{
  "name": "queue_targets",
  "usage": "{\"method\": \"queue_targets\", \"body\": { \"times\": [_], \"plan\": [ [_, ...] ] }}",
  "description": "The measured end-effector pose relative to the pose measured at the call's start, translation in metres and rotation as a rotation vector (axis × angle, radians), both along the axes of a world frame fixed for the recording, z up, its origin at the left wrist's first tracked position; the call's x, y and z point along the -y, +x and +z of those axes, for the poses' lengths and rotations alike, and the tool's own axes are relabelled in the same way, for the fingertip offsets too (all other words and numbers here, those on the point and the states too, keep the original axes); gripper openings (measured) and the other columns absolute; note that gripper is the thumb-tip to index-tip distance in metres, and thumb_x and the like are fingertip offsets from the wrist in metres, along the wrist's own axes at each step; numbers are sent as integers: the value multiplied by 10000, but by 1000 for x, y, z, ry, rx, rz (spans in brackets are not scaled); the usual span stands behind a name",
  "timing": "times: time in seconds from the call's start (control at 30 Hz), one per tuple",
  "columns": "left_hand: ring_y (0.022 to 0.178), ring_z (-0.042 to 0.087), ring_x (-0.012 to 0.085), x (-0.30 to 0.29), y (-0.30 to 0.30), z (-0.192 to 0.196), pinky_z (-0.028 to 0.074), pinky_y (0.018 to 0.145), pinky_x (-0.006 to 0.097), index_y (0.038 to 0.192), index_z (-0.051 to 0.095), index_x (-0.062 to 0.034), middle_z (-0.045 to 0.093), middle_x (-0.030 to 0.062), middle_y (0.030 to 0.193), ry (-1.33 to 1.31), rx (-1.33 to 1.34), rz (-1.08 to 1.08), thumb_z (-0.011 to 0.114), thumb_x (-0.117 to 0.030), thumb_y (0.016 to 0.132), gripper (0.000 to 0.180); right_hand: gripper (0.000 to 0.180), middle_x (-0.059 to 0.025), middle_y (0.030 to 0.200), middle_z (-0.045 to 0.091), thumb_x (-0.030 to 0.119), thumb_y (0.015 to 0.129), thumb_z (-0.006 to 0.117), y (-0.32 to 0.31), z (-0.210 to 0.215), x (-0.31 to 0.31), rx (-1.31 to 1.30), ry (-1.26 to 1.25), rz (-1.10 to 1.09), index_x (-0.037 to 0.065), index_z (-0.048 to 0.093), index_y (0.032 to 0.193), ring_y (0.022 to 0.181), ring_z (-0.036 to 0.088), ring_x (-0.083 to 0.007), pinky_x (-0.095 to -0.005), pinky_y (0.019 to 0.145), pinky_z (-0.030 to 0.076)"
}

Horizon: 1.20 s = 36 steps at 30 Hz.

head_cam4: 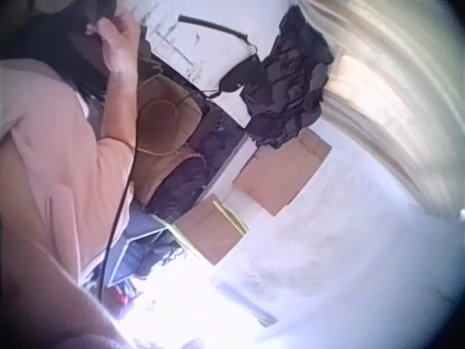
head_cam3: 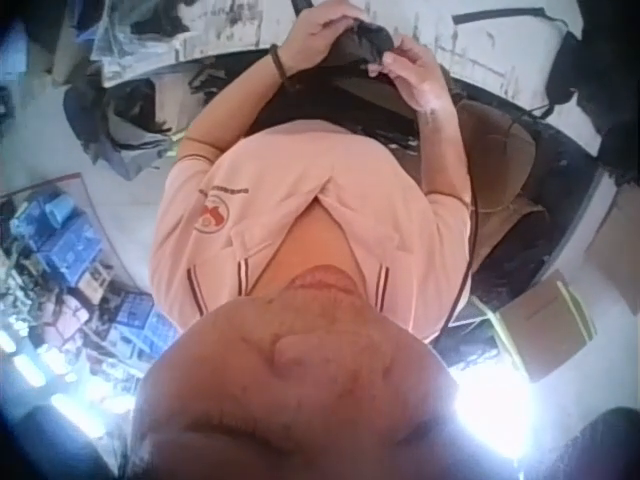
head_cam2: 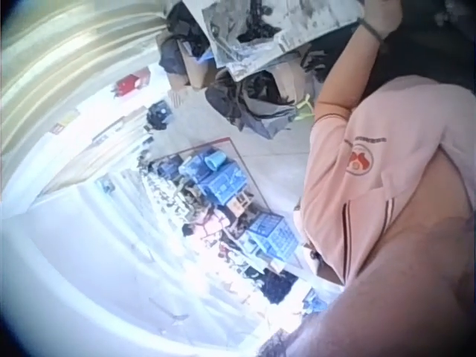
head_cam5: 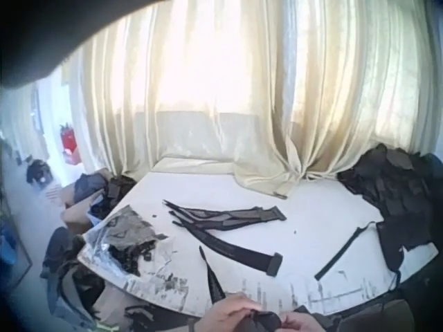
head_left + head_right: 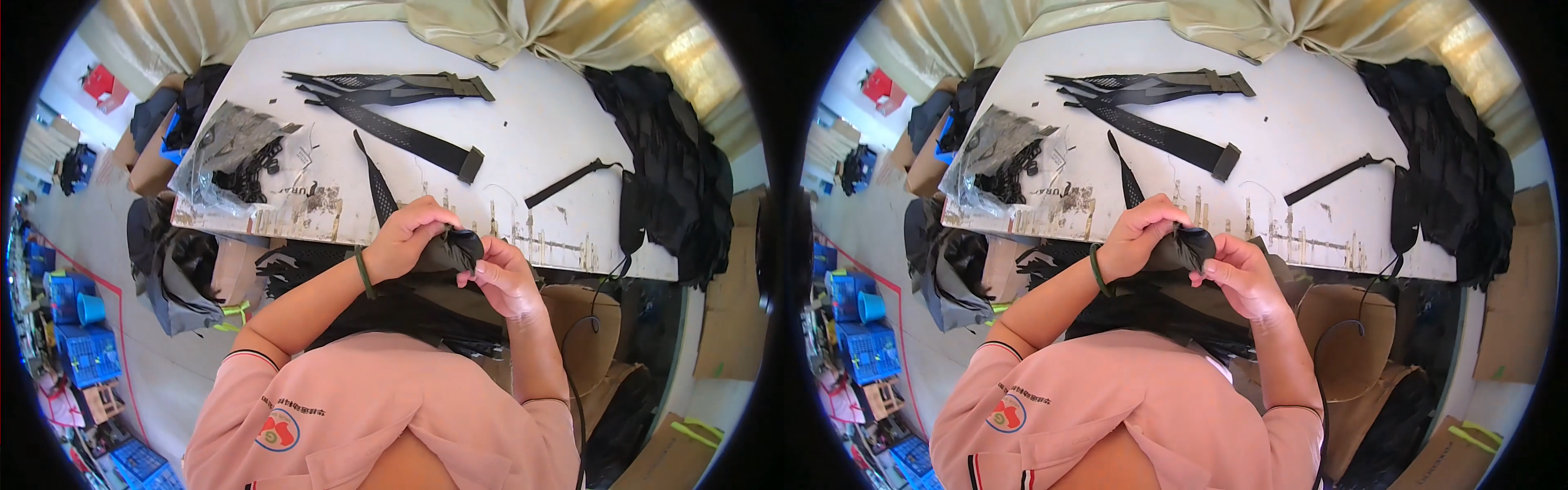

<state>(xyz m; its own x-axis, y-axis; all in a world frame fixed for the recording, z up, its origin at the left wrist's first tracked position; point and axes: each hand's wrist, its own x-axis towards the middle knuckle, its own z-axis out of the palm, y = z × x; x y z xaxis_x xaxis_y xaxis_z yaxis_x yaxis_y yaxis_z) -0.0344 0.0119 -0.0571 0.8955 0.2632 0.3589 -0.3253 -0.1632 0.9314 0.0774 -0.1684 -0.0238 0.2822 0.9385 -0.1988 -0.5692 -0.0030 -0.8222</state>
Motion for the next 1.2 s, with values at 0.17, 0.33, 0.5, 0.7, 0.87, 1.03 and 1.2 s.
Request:
{"method": "queue_targets", "body": {
  "times": [0.17, 0.33, 0.5, 0.7, 0.87, 1.03, 1.2],
  "plan": [
    [680, 461, 103, 12, -4, 34, 394, 645, 267, 1023, 607, -76, 485, -6, 717, -104, -299, -232, 590, -39, 840, 187, 77, 2, 723, 551, 0, 836, 578, 13, -16, 11, 757, -279, -258, 42, 533, 884, 641, 507, -51, -206, 588, 427],
    [687, 499, 86, 13, 8, 21, 430, 642, 264, 1012, 612, -17, 562, 19, 713, 62, -414, -87, 637, -164, 842, 226, 65, -1, 685, 515, 51, 864, 581, 27, -13, 15, 852, -293, -563, 55, 540, 914, 609, 467, -51, -206, 556, 408],
    [744, 536, 67, 11, 14, 22, 461, 697, 244, 959, 646, 20, 643, 12, 811, -224, -600, -72, 626, -233, 871, 269, 81, 21, 702, 483, 71, 872, 593, 18, 15, 15, 973, -120, -514, 55, 542, 933, 652, 477, -57, -213, 606, 411],
    [793, 534, 60, 18, 12, 34, 455, 736, 234, 1009, 645, 4, 644, 7, 871, -273, -584, -258, 674, -251, 842, 307, 96, 33, 763, 532, 78, 829, 656, 23, 2, 13, 842, -147, -181, 41, 571, 854, 743, 489, -62, -229, 682, 413],
    [806, 570, 152, -4, -13, 20, 454, 798, 274, 1111, 575, 17, 627, 63, 854, 231, -373, -347, 724, -252, 787, 446, 100, 51, 749, 523, 46, 798, 662, 46, 34, 30, 416, 156, -422, 77, 569, 814, 707, 457, -49, -206, 654, 370],
    [725, 590, 192, -50, -47, 53, 458, 667, 313, 947, 583, -4, 616, 110, 772, 520, -645, -367, 712, -232, 793, 304, 137, 53, 697, 474, 53, 811, 634, 88, 59, 112, 663, -43, -607, 74, 501, 786, 656, 433, -39, -190, 610, 346],
    [622, 587, 297, -49, -72, 22, 455, 591, 377, 859, 591, -37, 600, 144, 697, 584, -773, -320, 651, -304, 825, 276, 159, 4, 672, 537, 118, 790, 670, 99, 31, 137, 942, -700, -152, 30, 545, 834, 650, 504, -60, -222, 563, 418]
  ]
}}
